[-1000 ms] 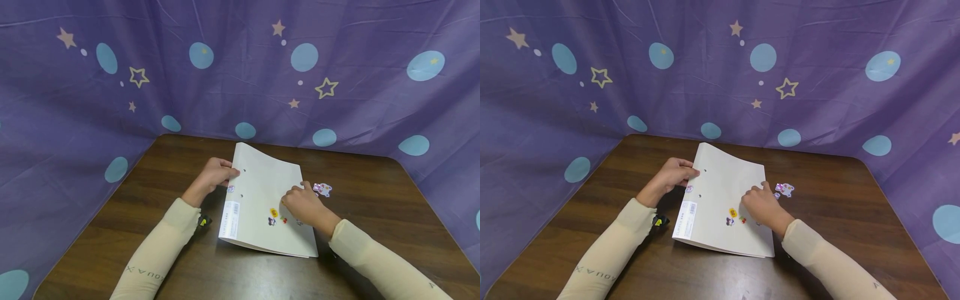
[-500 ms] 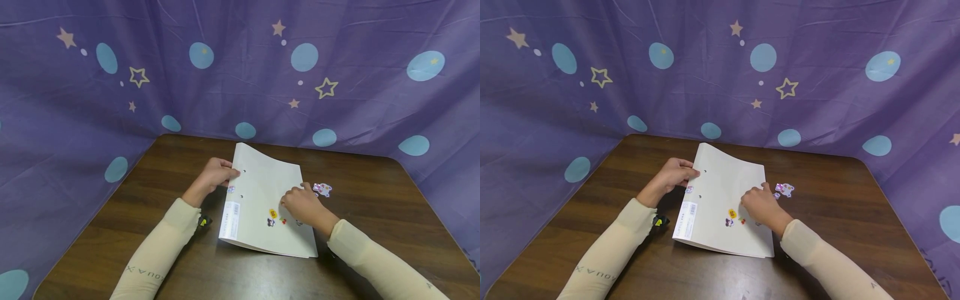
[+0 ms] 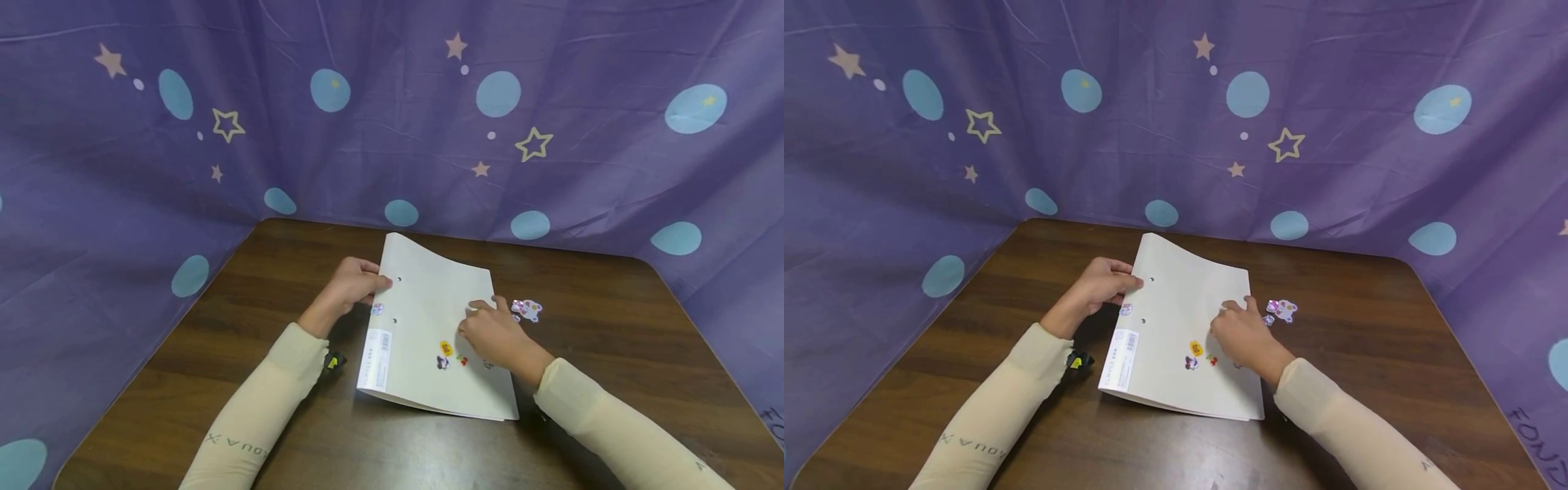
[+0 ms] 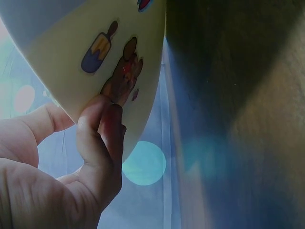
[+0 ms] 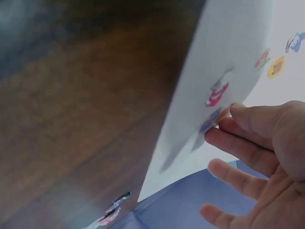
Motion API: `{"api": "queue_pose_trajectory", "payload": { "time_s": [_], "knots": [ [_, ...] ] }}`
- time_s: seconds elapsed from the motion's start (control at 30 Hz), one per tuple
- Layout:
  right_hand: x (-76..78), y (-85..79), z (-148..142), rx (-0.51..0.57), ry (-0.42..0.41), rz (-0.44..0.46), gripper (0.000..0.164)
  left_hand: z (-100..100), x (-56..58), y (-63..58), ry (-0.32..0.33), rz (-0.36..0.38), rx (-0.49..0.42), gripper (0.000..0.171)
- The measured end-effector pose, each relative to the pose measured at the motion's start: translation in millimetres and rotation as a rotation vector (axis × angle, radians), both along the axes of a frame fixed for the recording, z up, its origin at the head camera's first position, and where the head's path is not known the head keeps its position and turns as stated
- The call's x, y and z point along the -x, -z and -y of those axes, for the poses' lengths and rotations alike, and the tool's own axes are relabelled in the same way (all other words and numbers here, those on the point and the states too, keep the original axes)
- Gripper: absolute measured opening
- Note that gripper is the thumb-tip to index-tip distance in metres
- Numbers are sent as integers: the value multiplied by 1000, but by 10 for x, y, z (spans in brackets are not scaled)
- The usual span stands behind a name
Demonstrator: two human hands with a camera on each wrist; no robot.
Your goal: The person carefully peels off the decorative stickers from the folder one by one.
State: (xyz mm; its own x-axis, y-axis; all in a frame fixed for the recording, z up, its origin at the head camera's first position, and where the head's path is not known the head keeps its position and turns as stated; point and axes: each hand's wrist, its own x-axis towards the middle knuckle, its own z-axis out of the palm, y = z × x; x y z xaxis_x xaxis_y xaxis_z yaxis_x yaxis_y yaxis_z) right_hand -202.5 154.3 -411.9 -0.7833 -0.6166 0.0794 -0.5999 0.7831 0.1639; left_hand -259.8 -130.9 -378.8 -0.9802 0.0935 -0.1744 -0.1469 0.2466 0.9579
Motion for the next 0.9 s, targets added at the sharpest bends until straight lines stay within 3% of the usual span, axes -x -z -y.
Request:
{"api": "queue_pose_trajectory", "payload": {
  "time_s": [0.2, 0.6, 0.9],
  "knots": [
    [13, -55, -18, 7, 7, 27, 8, -5, 2, -16, -3, -3, 0, 41],
    [64, -23, 6, -68, -29, -4, 10, -14, 7, 21, 4, -5, -28, 34],
    [69, -5, 22, -46, -40, -7, 10, -18, 4, 31, 11, -3, -36, 35]
  ]
}}
